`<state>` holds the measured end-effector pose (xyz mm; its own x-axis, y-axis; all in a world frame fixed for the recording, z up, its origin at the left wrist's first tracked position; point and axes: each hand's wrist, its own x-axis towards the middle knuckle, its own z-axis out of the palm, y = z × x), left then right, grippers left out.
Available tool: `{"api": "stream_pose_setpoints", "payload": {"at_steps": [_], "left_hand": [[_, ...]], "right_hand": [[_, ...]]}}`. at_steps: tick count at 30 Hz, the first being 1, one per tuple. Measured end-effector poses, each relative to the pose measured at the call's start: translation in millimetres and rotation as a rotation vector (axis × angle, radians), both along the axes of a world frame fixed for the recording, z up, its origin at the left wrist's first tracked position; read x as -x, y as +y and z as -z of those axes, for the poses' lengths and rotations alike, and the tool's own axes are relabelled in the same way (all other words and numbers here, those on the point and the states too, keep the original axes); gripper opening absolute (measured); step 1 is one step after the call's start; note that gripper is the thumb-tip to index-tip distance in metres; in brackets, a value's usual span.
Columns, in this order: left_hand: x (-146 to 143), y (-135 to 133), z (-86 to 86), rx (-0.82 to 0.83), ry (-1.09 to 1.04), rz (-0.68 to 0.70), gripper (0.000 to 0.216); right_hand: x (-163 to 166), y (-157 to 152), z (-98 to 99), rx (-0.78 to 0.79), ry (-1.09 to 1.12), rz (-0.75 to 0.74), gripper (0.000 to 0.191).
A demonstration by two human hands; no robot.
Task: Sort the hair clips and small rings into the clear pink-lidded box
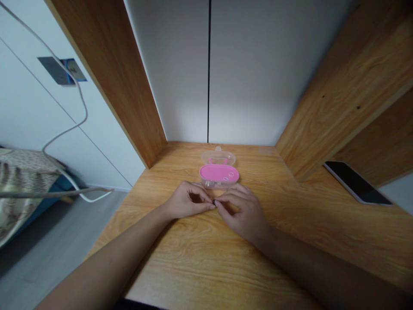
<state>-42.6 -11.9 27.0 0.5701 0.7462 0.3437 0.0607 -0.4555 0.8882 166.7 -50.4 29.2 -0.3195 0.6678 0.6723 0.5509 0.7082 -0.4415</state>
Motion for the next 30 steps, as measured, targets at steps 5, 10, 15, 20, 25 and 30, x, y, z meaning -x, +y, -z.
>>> {"api": "stream_pose_setpoints", "payload": {"at_steps": [5,10,15,20,25,30], "left_hand": [[-0.1,0.1,0.6,0.041,-0.013,-0.013,0.013],[0.6,1.2,2.2,0.104,-0.041,-0.034,0.013],[0.9,1.3,2.9,0.125,-0.055,0.013,0.013],[1.9,2.2,0.6,0.134,-0.027,0.015,0.021],[3.0,3.2,0.3,0.128,0.004,0.001,0.026],[1.9,3.4,-0.1,0.132,-0.004,-0.020,0.026]], "right_hand": [[-0.4,-2.0,-1.7,-0.019,-0.041,-0.043,0.013],[0.0,-1.3,-0.2,-0.016,-0.051,-0.050,0.019],[-0.9,1.2,-0.3,-0.009,-0.075,-0.017,0.014],[-1.3,1.1,-1.3,-0.022,-0.070,-0.030,0.017],[-1.3,2.1,1.1,-0.021,-0.031,-0.047,0.015],[-1.9,4.6,4.1,-0.030,0.038,-0.028,0.011]]}}
